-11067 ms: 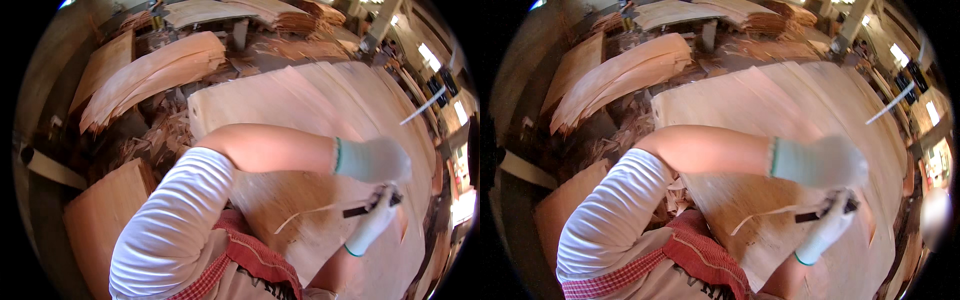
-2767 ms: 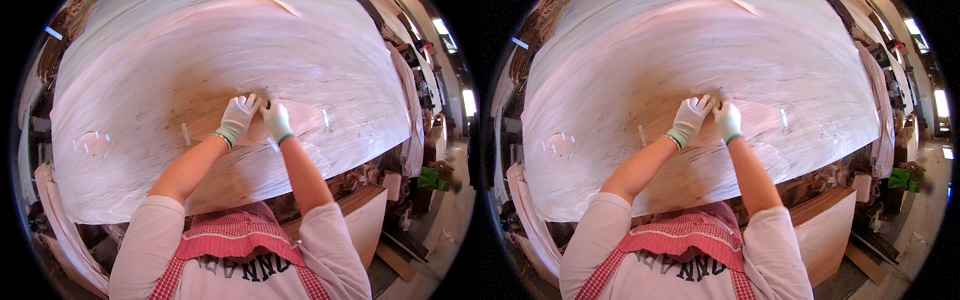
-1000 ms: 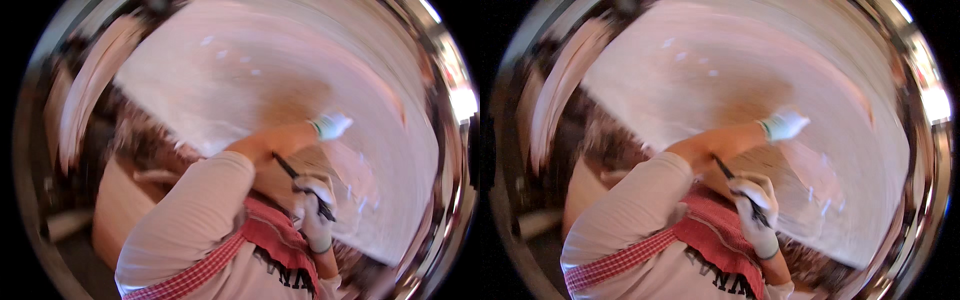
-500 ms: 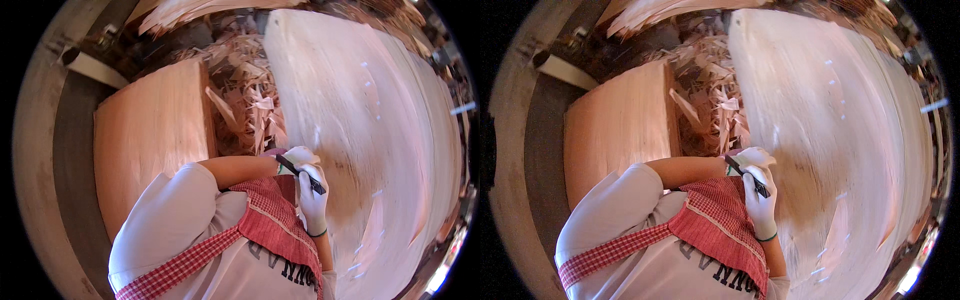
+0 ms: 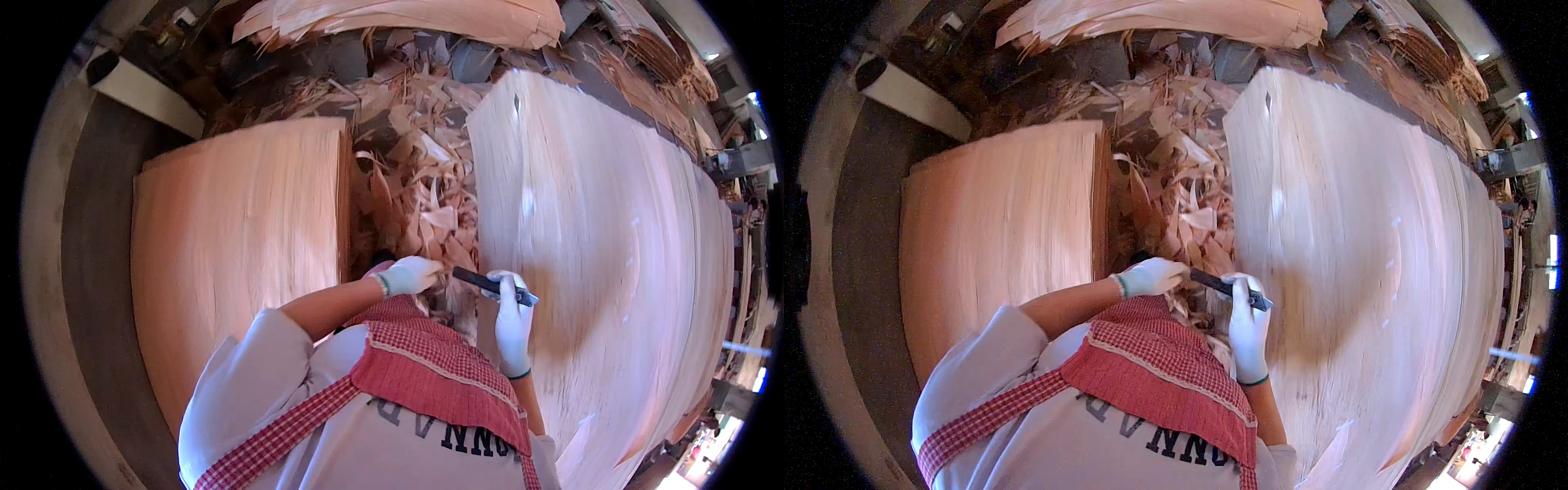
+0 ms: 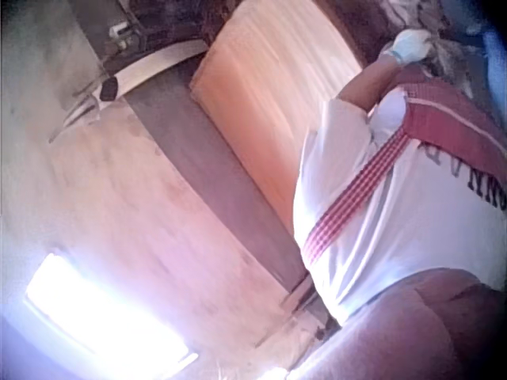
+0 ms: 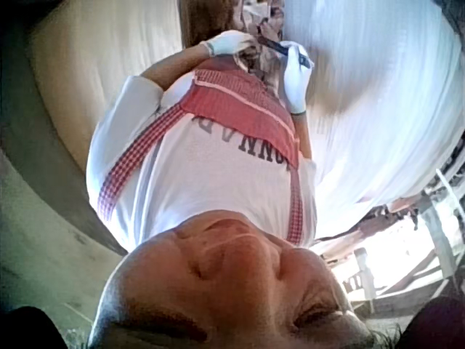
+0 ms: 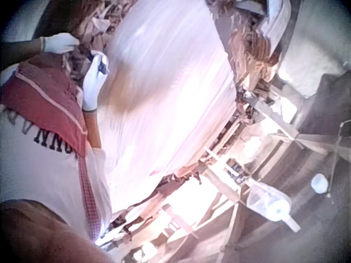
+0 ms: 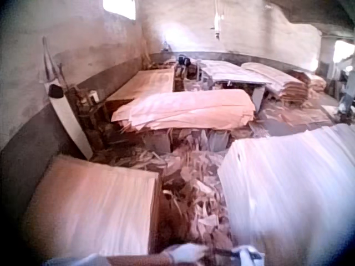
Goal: The person applies thin wood veneer sheets onto larger wood boards, using a utility knife to trim edges and small pieces, and securing parts with white tape.
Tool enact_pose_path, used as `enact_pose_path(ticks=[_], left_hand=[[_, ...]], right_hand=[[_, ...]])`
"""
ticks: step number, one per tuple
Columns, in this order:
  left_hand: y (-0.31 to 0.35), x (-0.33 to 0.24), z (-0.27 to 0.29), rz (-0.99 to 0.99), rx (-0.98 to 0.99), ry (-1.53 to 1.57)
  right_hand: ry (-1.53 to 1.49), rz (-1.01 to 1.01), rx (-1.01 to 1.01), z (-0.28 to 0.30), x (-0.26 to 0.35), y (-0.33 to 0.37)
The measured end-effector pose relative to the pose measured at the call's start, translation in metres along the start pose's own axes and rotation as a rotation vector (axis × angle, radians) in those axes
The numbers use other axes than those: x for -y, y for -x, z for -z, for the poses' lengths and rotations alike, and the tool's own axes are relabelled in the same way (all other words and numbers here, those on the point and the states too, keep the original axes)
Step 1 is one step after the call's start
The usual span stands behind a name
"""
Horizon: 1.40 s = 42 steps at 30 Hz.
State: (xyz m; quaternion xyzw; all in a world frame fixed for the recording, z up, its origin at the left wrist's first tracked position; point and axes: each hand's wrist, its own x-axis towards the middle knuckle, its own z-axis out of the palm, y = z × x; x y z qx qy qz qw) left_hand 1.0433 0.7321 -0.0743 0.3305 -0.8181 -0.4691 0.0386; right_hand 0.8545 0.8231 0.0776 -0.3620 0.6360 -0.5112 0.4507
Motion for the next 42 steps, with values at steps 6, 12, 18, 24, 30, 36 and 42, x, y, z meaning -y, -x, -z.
enact_pose_path(ticks=[6,12,18,24,30,36,42], left_hand=[[-0.003,0.13,0.161,0.271,-0.032,-0.106],[-0.091,0.18,0.275,0.28,-0.192,-0.085],[-0.228,0.164,0.339,0.103,-0.173,0.035],[-0.368,0.182,0.418,0.039,-0.006,-0.16],[-0.473,0.213,0.52,0.195,0.202,-0.325],[-0.629,0.248,0.553,0.083,0.515,-0.347],[-0.824,0.241,0.606,-0.149,0.689,-0.52]], right_hand=[[-0.083,-0.101,0.055,-0.075,0.024,-0.148],[0.085,-0.134,0.061,-0.076,0.02,-0.271],[-0.21,-0.197,-0.014,-0.081,0.048,-0.415],[0.057,-0.24,-0.267,-0.045,0.063,-0.564],[0.242,-0.115,-0.274,-0.03,0.081,-0.656],[0.523,-0.481,0.031,0.002,0.094,-0.614],[0.564,-0.874,-1.547,0.05,0.102,-0.501]])
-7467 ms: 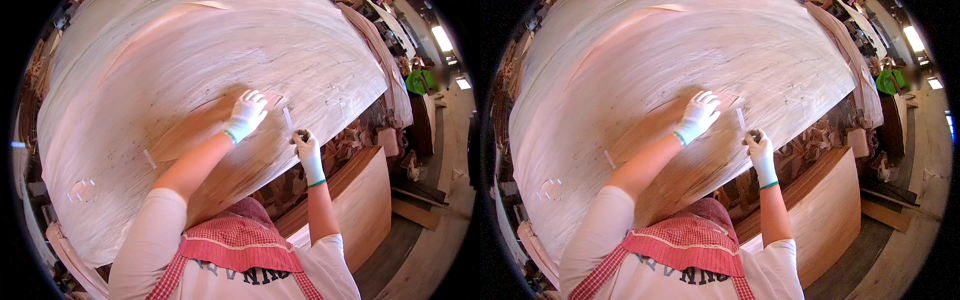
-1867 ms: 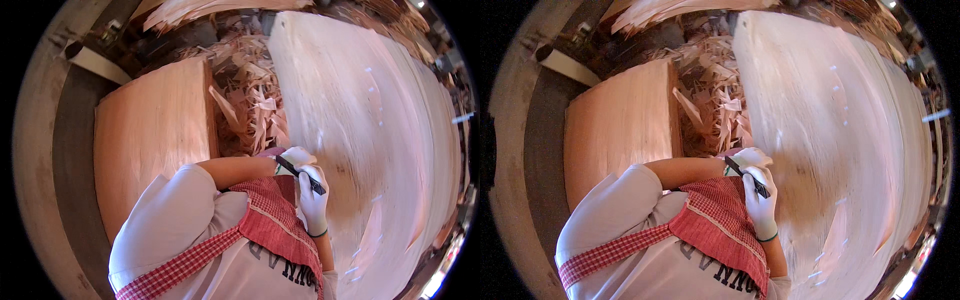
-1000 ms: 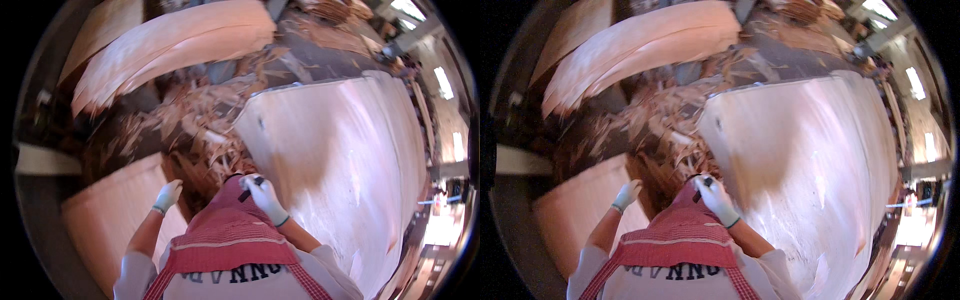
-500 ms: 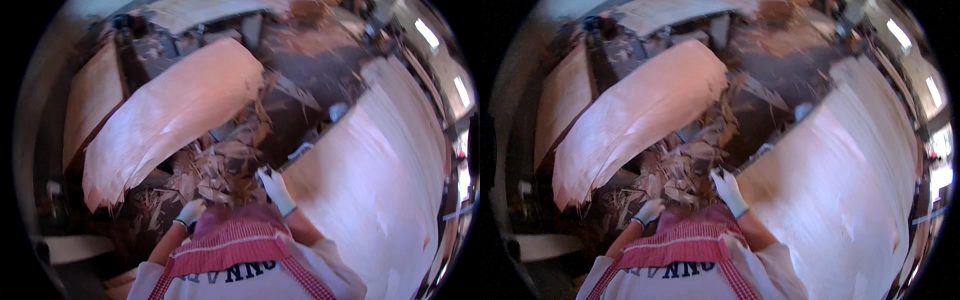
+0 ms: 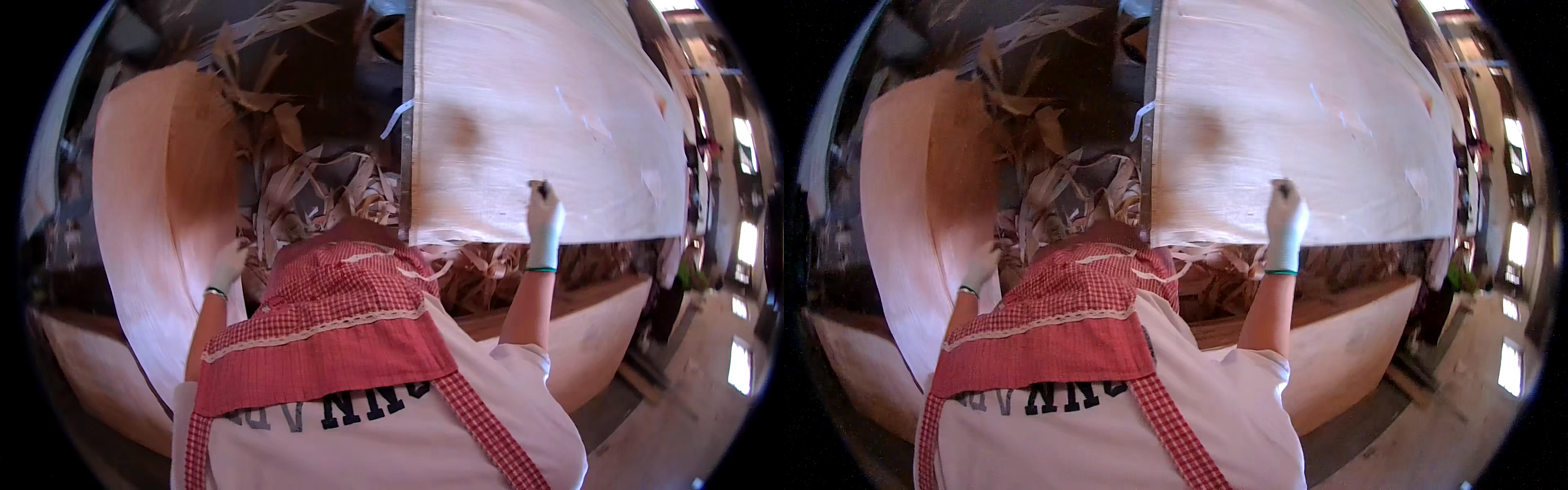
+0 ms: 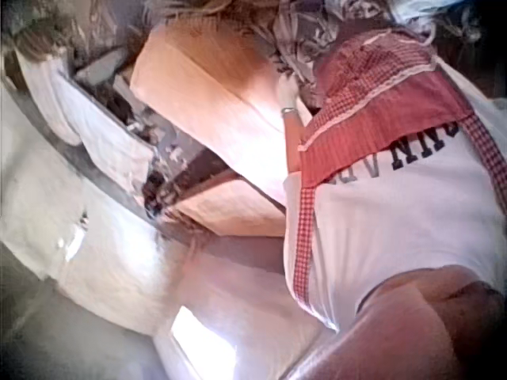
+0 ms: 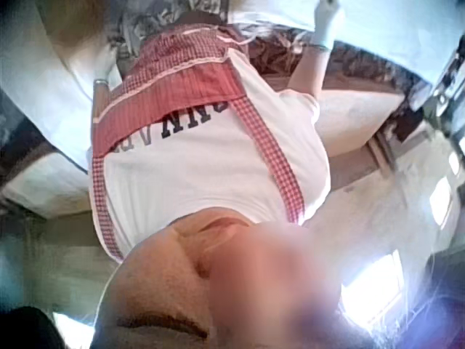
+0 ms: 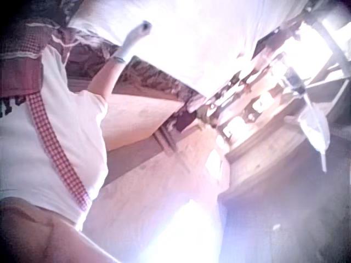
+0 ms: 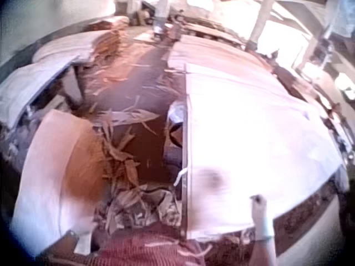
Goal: The person applies thin wood veneer sheets onto larger wood boards, using a utility knife to trim edges and small pieces, and securing parts with white tape.
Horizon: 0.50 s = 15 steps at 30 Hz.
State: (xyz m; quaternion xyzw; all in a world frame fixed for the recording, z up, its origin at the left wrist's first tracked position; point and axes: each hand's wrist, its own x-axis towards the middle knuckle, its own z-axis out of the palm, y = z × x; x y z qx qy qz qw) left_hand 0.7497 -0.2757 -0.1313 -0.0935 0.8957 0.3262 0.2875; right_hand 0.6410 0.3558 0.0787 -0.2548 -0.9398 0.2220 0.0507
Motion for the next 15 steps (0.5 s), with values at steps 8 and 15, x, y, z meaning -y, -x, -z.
enact_pose_path(ticks=[8,15], left_hand=[[-0.174,-0.137,0.173,-0.371,0.044,-0.177],[-0.265,-0.294,0.191,-0.755,0.177,-0.07]], right_hand=[[-0.183,-0.402,0.123,-0.032,0.058,0.08],[-0.416,-0.511,-0.047,-0.081,0.082,0.037]])
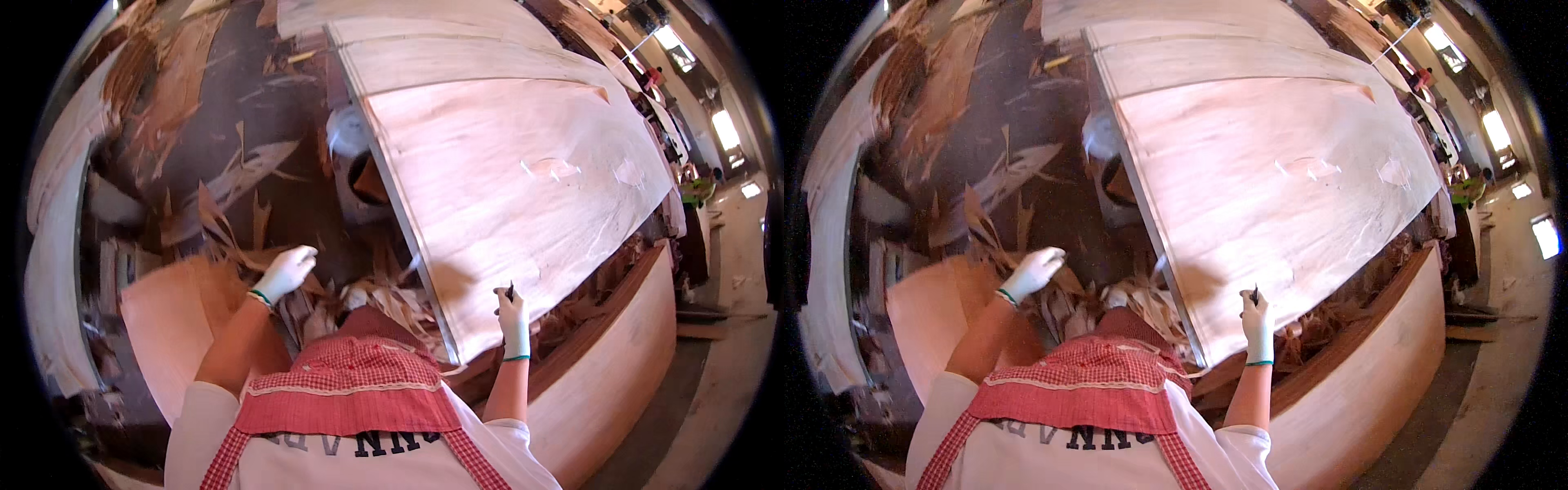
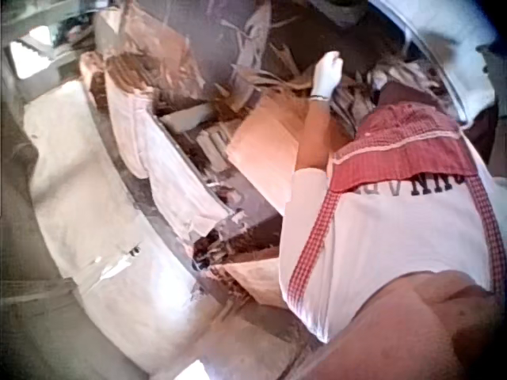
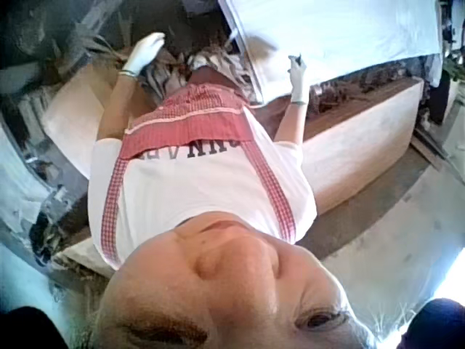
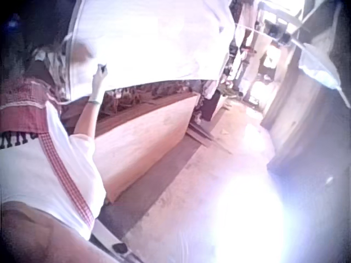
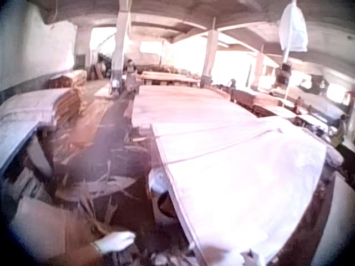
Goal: The person applies thin wood veneer sheets onto larger wood boards, using a utility knife to trim edges and small pieces, and securing parts with white tape.
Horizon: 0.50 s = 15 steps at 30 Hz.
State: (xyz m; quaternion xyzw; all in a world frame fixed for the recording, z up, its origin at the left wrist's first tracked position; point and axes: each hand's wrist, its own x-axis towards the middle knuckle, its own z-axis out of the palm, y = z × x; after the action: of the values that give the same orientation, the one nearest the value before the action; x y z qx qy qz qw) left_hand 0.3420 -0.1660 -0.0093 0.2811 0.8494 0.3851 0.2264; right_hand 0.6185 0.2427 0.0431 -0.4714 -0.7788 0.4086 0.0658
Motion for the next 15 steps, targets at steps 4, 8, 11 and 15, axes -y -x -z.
enact_pose_path(ticks=[4,8,11,15], left_hand=[[-0.065,0.008,0.033,-0.056,0.067,0.036],[-0.125,-0.002,0.063,-0.18,0.06,-0.071],[-0.149,0.008,0.094,-0.085,0.177,0.031],[-0.171,0.036,0.105,0.147,0.398,0.162]], right_hand=[[-0.084,0.061,0.05,-0.038,0.059,-0.027],[-0.061,0.118,0.017,-0.028,0.072,-0.036],[-0.246,0.041,0.157,-0.007,0.12,0.003],[-0.387,0.066,0.261,0.002,0.151,0.068]])
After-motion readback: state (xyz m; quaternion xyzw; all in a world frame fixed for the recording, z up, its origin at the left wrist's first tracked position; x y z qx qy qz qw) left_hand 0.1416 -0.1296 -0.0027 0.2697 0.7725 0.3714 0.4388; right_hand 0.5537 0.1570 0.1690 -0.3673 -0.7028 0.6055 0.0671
